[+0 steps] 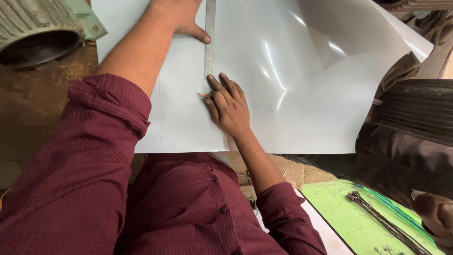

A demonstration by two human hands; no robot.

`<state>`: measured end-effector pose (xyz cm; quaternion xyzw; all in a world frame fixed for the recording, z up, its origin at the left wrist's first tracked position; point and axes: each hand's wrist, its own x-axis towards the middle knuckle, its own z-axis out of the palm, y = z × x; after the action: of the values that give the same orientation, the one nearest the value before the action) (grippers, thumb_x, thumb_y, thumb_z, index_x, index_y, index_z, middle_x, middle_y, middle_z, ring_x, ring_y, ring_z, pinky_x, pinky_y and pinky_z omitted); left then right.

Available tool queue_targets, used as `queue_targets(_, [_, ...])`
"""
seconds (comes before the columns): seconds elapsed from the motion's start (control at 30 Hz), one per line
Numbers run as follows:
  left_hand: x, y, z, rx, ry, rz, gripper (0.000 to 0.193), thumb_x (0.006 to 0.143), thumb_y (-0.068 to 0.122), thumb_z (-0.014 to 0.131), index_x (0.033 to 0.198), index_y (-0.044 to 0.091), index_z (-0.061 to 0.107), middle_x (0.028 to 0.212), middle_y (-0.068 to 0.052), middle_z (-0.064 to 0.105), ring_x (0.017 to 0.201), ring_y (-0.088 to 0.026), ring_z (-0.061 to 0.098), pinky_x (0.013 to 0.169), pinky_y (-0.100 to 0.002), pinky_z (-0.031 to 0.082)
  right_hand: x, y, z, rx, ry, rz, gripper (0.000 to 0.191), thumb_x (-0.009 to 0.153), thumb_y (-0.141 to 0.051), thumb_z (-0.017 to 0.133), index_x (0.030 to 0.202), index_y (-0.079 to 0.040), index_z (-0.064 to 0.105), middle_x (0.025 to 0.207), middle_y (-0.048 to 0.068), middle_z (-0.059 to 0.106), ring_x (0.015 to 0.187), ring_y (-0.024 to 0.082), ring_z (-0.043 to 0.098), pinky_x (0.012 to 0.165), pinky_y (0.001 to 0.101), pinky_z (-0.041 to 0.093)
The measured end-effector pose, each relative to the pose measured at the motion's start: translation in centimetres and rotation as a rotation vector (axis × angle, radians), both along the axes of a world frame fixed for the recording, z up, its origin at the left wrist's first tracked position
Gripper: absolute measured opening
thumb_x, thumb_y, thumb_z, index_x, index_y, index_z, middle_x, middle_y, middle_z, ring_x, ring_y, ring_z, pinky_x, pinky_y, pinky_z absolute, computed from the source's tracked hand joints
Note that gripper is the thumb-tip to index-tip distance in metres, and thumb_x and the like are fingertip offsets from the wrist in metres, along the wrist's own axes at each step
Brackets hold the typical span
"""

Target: The person lays a white plastic sheet on a workbench, positions a steel ruler on it, and marks lines with a pen. They then cut the sheet with scissors, reposition the ruler, and press tape strips along the sheet's edge.

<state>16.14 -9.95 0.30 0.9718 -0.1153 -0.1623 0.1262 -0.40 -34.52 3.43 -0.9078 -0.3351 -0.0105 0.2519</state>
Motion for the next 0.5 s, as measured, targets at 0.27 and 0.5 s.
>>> queue_targets(0.27, [-0.1,-0.4,1.0,0.044,0.07,0.033,0.089,0.067,0.067,0.09,0.116,-0.004,0.069,0.101,-0.022,0.075,0.086,-0.04,0.072,0.076,-0.05,0.058,-0.1,0.1,-0.4,0.02,0.008,-0.007,0.019,0.101,-0.023,0.069,0.094,-0.006,0.063,0.146,0.009,0.062,0.142,0.035,0.051,0.116,0.0478,0.04])
queue_targets(0.5, [0.7,-2.6,2.4,0.186,0.148,-0.01,0.085,0.068,0.063,0.09,0.118,-0.003,0.069,0.108,-0.02,0.072,0.093,-0.039,0.069,0.08,-0.051,0.055,1.5,-0.2,-0.3,0.192,0.18,-0.343,0.013,0.098,-0.013,0.07,0.108,-0.006,0.075,0.104,0.01,0.065,0.102,0.03,0.063,0.089,0.0414,0.052])
